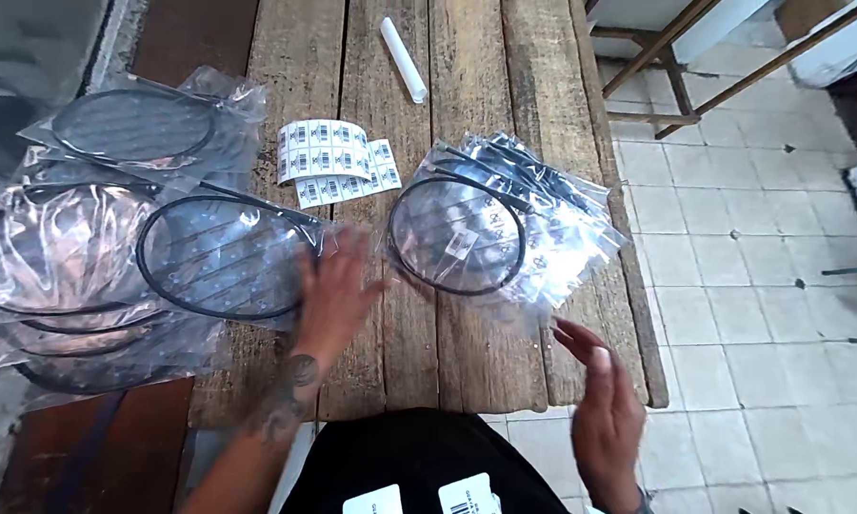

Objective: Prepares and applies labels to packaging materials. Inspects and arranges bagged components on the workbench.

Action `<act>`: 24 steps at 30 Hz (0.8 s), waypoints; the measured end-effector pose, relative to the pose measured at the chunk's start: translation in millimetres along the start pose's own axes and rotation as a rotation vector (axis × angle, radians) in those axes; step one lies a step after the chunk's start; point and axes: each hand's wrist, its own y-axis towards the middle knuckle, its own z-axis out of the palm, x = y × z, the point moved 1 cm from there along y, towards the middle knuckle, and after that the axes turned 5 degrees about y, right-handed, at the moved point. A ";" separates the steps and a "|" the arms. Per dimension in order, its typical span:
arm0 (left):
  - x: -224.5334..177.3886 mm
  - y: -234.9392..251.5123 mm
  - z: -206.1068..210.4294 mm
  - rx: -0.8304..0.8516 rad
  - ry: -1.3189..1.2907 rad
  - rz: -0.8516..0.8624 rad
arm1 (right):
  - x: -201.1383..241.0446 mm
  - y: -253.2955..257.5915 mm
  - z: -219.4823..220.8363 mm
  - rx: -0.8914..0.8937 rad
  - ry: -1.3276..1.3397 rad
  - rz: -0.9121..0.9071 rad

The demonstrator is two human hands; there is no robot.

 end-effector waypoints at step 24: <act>-32.3 -117.2 14.2 -0.070 -0.697 -0.442 | -12.6 42.0 76.0 0.799 -0.100 0.218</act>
